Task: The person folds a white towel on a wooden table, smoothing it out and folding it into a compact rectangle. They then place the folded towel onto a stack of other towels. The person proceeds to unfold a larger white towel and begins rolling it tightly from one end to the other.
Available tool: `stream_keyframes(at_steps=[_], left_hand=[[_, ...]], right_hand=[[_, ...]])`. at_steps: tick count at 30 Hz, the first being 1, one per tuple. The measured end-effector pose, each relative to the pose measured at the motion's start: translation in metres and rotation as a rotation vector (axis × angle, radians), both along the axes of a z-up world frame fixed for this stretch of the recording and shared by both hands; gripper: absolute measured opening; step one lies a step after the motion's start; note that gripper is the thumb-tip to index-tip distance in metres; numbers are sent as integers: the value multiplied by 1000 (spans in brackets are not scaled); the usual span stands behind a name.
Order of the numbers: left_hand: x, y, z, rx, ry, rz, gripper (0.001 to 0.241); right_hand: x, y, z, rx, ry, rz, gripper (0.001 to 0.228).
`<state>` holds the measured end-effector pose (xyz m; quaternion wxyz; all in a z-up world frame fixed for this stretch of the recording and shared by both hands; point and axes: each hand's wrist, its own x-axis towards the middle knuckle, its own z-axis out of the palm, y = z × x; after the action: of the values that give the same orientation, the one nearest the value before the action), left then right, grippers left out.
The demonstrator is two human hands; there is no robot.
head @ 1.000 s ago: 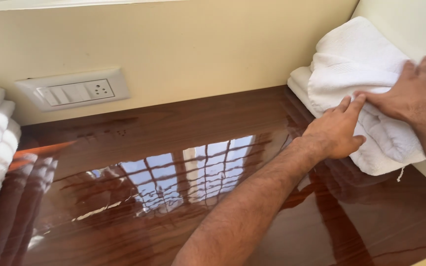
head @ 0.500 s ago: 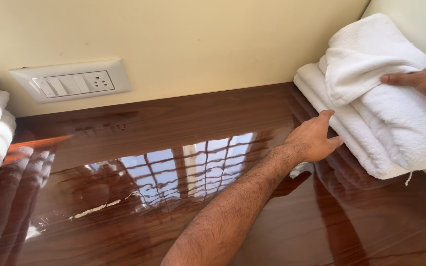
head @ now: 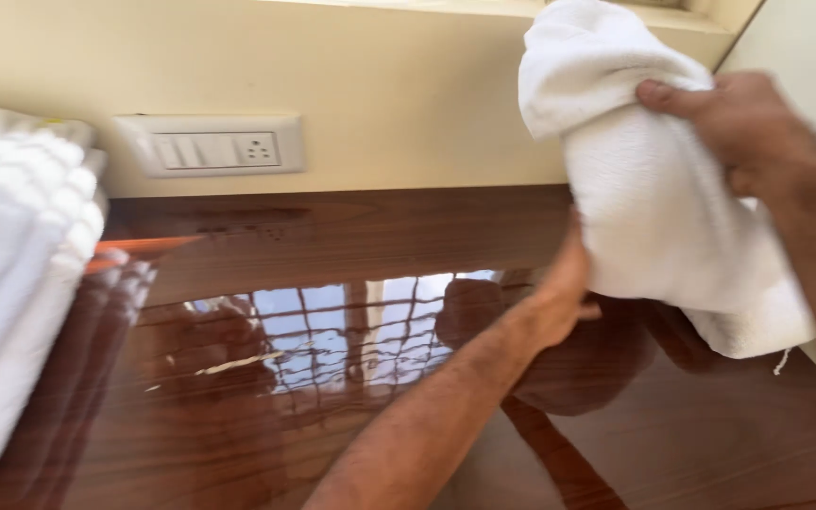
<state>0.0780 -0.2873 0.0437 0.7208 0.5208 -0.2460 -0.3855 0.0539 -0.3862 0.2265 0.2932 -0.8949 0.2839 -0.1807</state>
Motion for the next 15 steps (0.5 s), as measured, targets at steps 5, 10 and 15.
stream_keyframes(at_steps=[5,10,15], left_hand=[[39,79,-23,-116,-74,367,106],[52,168,-12,127,-250,673,92],[36,265,37,548,-712,880,77]], right_hand=[[27,5,-57,662,-265,220,59],[31,44,-130,1162,-440,439,52],[-20,118,-166,1175,-515,415,56]])
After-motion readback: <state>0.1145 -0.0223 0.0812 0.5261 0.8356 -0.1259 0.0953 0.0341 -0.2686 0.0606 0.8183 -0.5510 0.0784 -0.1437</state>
